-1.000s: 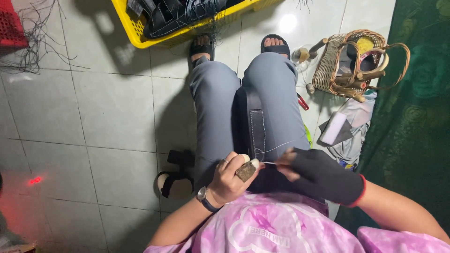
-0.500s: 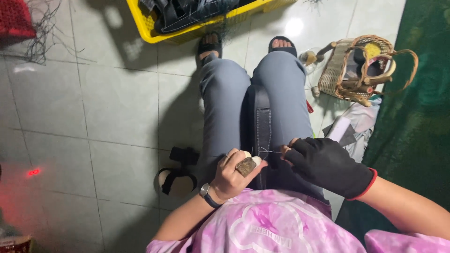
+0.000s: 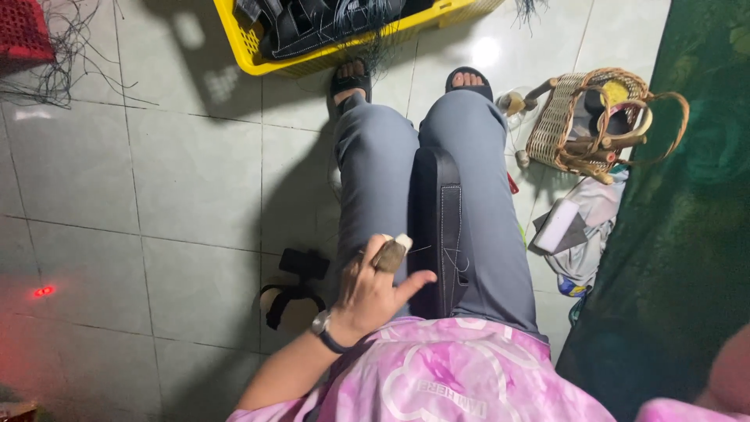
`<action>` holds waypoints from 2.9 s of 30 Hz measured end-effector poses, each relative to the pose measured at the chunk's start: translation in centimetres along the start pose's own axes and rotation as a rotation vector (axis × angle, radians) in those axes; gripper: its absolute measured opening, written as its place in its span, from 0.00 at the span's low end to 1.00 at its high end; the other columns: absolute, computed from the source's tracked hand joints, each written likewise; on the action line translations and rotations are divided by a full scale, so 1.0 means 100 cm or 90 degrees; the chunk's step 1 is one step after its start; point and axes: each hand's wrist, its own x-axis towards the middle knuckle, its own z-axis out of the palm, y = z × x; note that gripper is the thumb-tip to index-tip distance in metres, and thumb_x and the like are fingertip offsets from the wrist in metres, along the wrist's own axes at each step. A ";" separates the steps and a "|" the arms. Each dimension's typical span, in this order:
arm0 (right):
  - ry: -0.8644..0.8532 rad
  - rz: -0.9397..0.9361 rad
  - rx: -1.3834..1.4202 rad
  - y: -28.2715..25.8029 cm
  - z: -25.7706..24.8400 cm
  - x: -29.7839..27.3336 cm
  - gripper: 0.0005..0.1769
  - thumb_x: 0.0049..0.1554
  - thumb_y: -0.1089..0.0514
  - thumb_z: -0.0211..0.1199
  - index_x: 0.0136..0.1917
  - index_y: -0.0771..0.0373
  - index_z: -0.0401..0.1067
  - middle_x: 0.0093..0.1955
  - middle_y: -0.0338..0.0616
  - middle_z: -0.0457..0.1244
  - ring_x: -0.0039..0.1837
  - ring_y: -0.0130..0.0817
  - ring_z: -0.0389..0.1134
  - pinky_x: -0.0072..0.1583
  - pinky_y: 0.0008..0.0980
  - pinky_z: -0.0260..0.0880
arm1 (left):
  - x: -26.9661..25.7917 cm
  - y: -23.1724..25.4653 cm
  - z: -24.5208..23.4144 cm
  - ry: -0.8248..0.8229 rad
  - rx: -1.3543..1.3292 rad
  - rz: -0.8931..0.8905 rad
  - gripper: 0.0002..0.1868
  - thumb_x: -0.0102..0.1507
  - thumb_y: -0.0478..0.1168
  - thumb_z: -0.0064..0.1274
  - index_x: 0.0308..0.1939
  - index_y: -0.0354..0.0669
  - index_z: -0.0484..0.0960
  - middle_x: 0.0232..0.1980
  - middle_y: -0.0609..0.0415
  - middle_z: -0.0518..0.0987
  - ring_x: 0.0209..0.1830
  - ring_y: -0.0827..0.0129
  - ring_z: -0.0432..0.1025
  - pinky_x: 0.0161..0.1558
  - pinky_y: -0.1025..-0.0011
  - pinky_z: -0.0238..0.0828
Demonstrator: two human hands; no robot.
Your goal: Hand-stitching a black leather shoe component using a needle and thread while seated on the floor.
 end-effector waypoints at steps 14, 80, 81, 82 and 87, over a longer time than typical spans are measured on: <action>0.006 -0.114 -0.149 -0.002 0.025 0.016 0.33 0.45 0.52 0.64 0.63 0.58 0.63 0.39 0.38 0.69 0.35 0.31 0.71 0.35 0.29 0.67 | 0.026 -0.013 -0.024 -0.223 -0.586 -0.105 0.13 0.67 0.38 0.40 0.37 0.35 0.79 0.55 0.48 0.62 0.52 0.64 0.63 0.57 0.67 0.60; 0.023 -0.141 -0.408 -0.013 0.046 0.034 0.39 0.44 0.58 0.63 0.68 0.63 0.56 0.45 0.45 0.63 0.32 0.35 0.64 0.31 0.32 0.61 | 0.048 -0.044 0.018 -0.073 -0.208 0.140 0.47 0.46 0.42 0.71 0.64 0.32 0.63 0.67 0.43 0.58 0.66 0.52 0.62 0.69 0.62 0.60; 0.056 -0.145 -0.375 -0.009 0.050 0.034 0.35 0.47 0.60 0.65 0.66 0.64 0.57 0.45 0.48 0.63 0.33 0.39 0.65 0.32 0.34 0.61 | 0.047 -0.044 0.019 -0.073 -0.204 0.140 0.48 0.46 0.42 0.71 0.64 0.32 0.62 0.68 0.44 0.58 0.67 0.53 0.61 0.70 0.62 0.60; 0.058 -0.146 -0.377 -0.012 0.050 0.036 0.35 0.47 0.60 0.65 0.66 0.64 0.57 0.45 0.48 0.63 0.33 0.39 0.65 0.32 0.34 0.61 | 0.047 -0.044 0.019 -0.072 -0.202 0.141 0.48 0.46 0.42 0.71 0.64 0.32 0.62 0.68 0.44 0.58 0.67 0.53 0.61 0.70 0.62 0.60; 0.094 -0.149 -0.282 -0.025 0.038 0.037 0.30 0.45 0.62 0.66 0.61 0.61 0.64 0.47 0.43 0.64 0.32 0.35 0.64 0.34 0.32 0.62 | 0.044 -0.036 0.016 -0.052 -0.169 0.141 0.50 0.43 0.45 0.72 0.64 0.33 0.63 0.68 0.43 0.59 0.65 0.53 0.63 0.68 0.62 0.61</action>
